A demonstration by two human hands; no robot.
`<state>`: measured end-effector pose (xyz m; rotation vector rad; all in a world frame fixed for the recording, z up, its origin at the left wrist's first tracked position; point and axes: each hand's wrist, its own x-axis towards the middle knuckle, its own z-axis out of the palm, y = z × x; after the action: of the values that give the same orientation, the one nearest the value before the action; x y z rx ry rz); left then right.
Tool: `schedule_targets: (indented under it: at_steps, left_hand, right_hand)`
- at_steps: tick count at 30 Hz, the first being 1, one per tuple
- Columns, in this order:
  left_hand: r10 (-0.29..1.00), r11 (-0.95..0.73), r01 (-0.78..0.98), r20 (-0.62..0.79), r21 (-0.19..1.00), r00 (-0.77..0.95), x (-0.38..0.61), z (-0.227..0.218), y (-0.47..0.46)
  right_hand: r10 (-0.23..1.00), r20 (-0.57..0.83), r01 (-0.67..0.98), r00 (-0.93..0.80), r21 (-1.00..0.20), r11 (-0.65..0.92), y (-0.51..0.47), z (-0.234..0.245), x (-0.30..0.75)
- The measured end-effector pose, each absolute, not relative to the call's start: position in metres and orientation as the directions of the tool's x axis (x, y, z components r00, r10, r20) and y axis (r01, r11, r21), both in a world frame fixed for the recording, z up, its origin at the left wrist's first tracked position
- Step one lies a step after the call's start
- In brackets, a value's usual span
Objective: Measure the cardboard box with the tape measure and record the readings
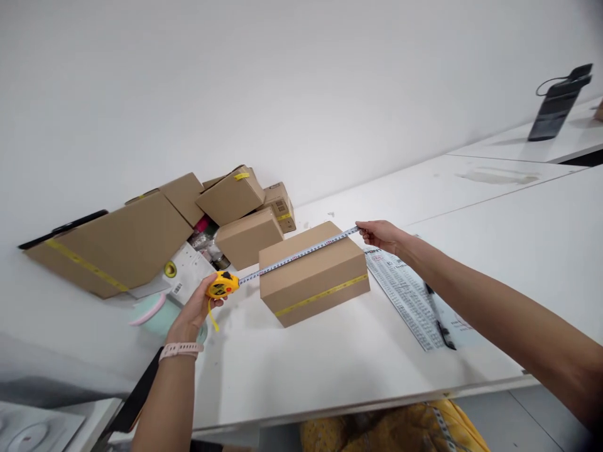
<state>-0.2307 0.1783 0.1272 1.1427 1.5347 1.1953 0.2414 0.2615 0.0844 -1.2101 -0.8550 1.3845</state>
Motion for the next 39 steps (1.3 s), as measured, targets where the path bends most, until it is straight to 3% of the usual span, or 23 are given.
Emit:
schedule_targets:
  at_steps: [11, 22, 30, 33, 37, 39]
  left_hand:
    - [0.994, 0.111, 0.190, -0.107, 0.976, -0.030, -0.211, 0.122, 0.193]
    - [0.984, 0.180, 0.179, -0.174, 0.967, -0.050, -0.205, 0.114, 0.198]
    - [1.000, 0.023, 0.145, -0.020, 0.989, -0.023, -0.190, 0.134, 0.172]
    - [0.994, 0.009, 0.114, -0.021, 0.993, 0.104, -0.173, 0.146, 0.133]
    - [0.897, 0.211, 0.083, -0.227, 0.974, 0.380, -0.121, 0.119, 0.069]
    - [0.792, 0.385, -0.138, -0.250, 0.913, 0.558, -0.085, 0.089, 0.045]
  right_hand:
    - [0.979, -0.160, -0.027, 0.124, -0.987, -0.158, 0.268, 0.071, 0.192]
    - [0.974, -0.179, 0.124, 0.137, -0.973, -0.196, 0.271, 0.069, 0.193]
    - [0.985, -0.008, 0.324, 0.173, -0.944, -0.065, 0.269, 0.086, 0.200]
    - [0.986, 0.072, 0.312, 0.148, -0.950, 0.023, 0.274, 0.110, 0.209]
    - [0.974, 0.207, 0.225, -0.096, -0.948, 0.224, 0.278, 0.144, 0.207]
    - [0.938, 0.225, 0.227, -0.263, -0.931, 0.287, 0.280, 0.152, 0.195]
